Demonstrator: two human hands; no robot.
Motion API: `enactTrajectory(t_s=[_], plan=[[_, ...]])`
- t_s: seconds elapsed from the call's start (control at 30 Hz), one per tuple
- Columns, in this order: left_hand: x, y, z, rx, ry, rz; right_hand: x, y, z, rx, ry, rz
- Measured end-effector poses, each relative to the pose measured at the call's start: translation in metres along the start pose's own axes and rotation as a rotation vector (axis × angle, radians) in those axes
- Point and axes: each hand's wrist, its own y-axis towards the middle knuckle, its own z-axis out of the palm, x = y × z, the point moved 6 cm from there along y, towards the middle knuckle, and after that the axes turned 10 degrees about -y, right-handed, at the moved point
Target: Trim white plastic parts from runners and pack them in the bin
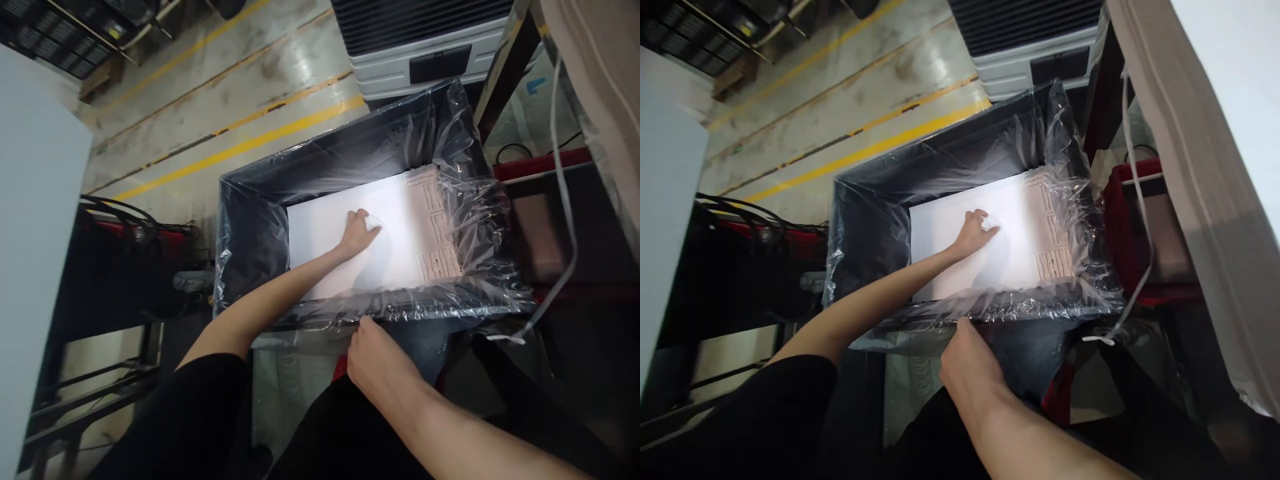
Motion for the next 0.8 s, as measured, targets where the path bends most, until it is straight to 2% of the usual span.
enactTrajectory(t_s=[0.07,0.13,0.23,0.4,0.63,0.8], plan=[[-0.024,-0.001,0.026,0.049,-0.059,0.086,-0.002,-0.001,-0.001,0.094,-0.044,0.029],[-0.045,-0.004,0.048,0.098,-0.102,0.16,-0.003,-0.002,-0.006,0.117,-0.063,0.018],[-0.066,-0.01,0.067,0.153,-0.134,0.259,-0.005,-0.002,-0.014,0.125,-0.066,0.007],[-0.075,-0.017,0.073,0.227,-0.149,0.372,-0.008,-0.002,-0.02,0.183,-0.053,-0.016],[-0.071,-0.023,0.075,0.286,-0.169,0.418,-0.009,-0.001,-0.019,0.135,-0.004,0.03],[-0.076,-0.025,0.081,0.293,-0.19,0.437,-0.011,-0.004,-0.025,0.185,-0.027,0.009]])
